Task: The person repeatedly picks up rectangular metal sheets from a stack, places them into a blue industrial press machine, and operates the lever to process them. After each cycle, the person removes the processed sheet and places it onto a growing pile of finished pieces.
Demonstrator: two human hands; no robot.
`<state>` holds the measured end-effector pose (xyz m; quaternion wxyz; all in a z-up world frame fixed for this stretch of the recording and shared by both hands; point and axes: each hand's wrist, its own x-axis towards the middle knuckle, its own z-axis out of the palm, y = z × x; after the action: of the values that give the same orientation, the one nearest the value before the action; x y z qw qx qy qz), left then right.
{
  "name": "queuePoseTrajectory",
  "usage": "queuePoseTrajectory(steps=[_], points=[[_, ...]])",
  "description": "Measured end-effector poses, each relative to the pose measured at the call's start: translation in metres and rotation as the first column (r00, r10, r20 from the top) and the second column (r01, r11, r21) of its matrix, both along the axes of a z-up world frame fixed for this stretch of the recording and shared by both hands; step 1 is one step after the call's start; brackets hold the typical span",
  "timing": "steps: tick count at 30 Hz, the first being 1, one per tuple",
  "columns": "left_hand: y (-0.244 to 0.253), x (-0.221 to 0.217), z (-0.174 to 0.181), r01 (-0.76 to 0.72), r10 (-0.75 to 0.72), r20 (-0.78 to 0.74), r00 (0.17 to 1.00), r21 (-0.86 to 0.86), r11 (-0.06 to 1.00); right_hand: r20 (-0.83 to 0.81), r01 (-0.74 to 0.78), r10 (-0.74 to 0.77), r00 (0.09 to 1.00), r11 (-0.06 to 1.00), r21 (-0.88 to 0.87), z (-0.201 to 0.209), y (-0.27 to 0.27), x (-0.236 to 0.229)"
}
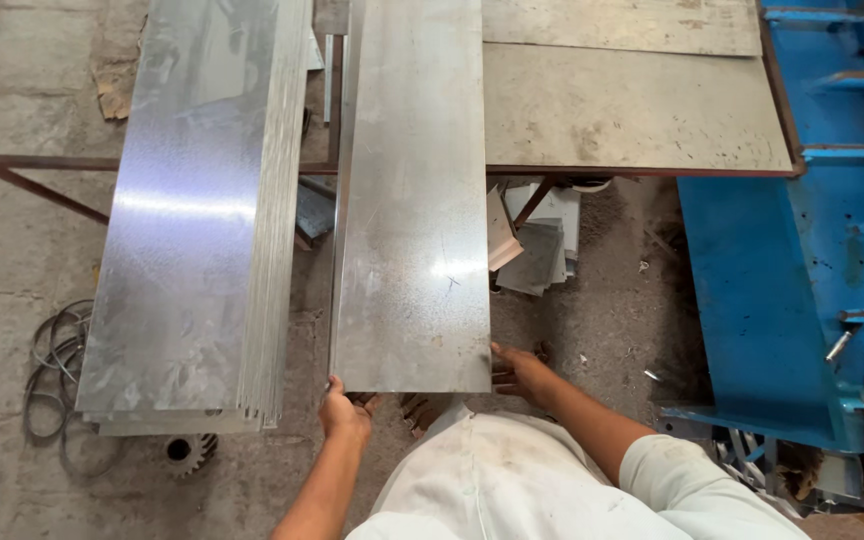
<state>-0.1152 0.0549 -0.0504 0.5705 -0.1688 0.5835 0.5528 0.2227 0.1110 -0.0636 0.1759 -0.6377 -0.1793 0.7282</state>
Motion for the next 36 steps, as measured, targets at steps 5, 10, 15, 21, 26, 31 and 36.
queuePoseTrajectory(steps=[5,10,15,21,26,31,36], points=[[-0.001,0.022,0.004,0.085,-0.096,0.097,0.991,0.114,0.99,0.017,0.117,-0.119,0.993,0.99,0.082,-0.014,-0.001,0.009],[-0.007,0.033,-0.03,0.287,-0.425,0.283,0.86,0.422,0.86,0.011,0.122,-0.126,0.992,0.977,0.175,0.026,-0.001,0.076],[0.015,0.128,-0.051,0.503,-0.621,0.234,0.748,0.411,0.761,0.108,0.128,-0.159,0.981,0.96,0.249,0.079,-0.016,0.169],[0.045,0.289,-0.078,0.811,-0.822,0.077,0.565,0.132,0.57,0.626,-0.219,-0.02,0.78,0.928,0.303,0.139,-0.064,0.307],[0.035,0.461,-0.094,0.781,-0.871,0.196,0.45,0.386,0.49,0.781,-0.351,-0.074,0.621,0.864,0.361,0.132,-0.097,0.437],[0.022,0.603,-0.067,0.704,-0.847,0.282,0.451,0.471,0.531,0.789,-0.091,-0.187,0.585,0.952,0.293,0.153,-0.1,0.578],[0.036,0.748,-0.008,0.674,-0.879,0.261,0.4,0.566,0.475,0.882,-0.133,-0.247,0.4,0.937,0.323,0.199,-0.085,0.733]])
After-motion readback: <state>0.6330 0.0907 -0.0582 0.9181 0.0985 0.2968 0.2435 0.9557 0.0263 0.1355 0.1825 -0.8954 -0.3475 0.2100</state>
